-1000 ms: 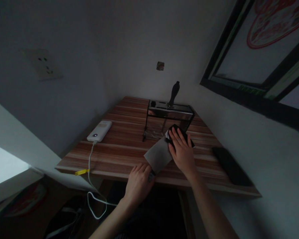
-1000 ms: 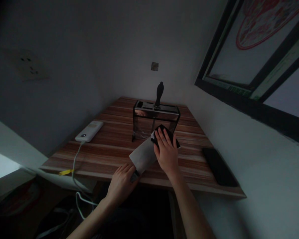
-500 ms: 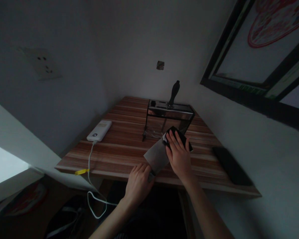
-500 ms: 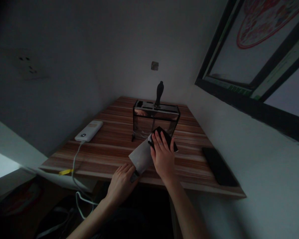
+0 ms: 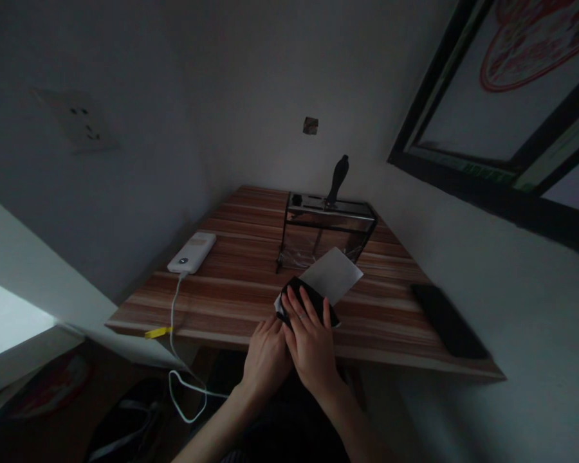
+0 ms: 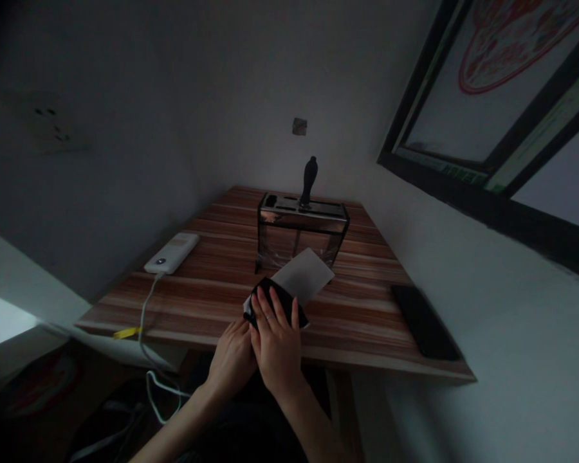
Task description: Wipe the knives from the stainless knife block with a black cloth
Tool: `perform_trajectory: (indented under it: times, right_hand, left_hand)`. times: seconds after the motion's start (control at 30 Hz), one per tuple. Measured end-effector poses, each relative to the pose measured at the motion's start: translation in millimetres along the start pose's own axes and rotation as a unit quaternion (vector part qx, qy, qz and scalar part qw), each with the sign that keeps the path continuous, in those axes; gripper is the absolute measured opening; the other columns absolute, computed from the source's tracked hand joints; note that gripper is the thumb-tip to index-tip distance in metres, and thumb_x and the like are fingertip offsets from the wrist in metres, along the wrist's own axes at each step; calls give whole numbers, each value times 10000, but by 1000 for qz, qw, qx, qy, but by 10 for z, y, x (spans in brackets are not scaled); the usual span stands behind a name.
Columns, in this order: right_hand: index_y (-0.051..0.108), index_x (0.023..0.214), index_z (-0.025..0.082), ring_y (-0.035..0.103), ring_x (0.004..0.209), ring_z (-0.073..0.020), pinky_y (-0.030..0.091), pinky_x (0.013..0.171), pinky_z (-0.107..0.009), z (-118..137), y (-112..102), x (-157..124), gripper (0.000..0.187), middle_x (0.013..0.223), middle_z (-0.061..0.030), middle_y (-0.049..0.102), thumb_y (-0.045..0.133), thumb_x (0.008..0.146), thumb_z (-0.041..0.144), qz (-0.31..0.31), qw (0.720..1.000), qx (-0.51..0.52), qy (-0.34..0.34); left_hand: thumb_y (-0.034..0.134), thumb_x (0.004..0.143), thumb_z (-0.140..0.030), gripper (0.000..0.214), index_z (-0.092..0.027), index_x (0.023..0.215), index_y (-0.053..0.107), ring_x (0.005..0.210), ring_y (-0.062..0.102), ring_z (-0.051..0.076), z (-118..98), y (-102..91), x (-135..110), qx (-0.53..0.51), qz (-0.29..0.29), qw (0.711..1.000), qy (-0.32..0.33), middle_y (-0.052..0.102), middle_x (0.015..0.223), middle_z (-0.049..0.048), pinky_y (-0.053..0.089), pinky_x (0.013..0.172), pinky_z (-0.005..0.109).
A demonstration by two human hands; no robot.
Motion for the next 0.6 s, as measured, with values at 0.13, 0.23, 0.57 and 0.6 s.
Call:
perform_trajectory:
  times: [0.13, 0.23, 0.57, 0.6]
  right_hand:
    - [289, 1386, 245, 246, 1334, -199, 60, 1093, -491, 84, -22, -44, 475, 1401, -2, 372, 358, 916, 227, 5, 1000, 20, -2]
    - [308, 1379, 250, 274, 1323, -198, 76, 1095, -483, 108, -47, -43, 471, 1384, -6, 402, 360, 911, 222, -1, 1000, 25, -10]
    - [296, 1382, 262, 270, 1324, -196, 44, 1094, -485, -22, -39, 3, 469, 1406, 3, 365, 360, 917, 266, 3, 1000, 4, -15]
    - [293, 1383, 262, 271, 1323, -198, 47, 1093, -488, -49, -47, 16, 472, 1406, 0, 364, 362, 916, 268, 0, 1000, -1, -12]
  left_hand:
    - [447, 782, -109, 267, -146, 991, 611, 910, 582, 239, -17, -4, -6, 8, -17, 999, 27, 659, 902, 107, 450, 803, 369]
    - [449, 778, -106, 279, -142, 1001, 614, 914, 589, 244, -17, -9, -8, 7, -33, 999, 35, 664, 926, 113, 457, 809, 374]
    - [453, 790, -132, 203, -166, 915, 608, 910, 572, 236, -6, 11, 8, -10, 0, 1000, -1, 654, 928, 84, 436, 795, 368]
    - [457, 788, -138, 194, -169, 914, 602, 908, 568, 232, -8, 7, 8, -10, 7, 1000, -6, 650, 934, 79, 431, 797, 366]
Point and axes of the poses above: each hand's wrist, its own x-axis towards the middle knuckle, its own y-axis out of the palm, z = x × y, the point moved 5 cm from there along x, towards the middle knuckle
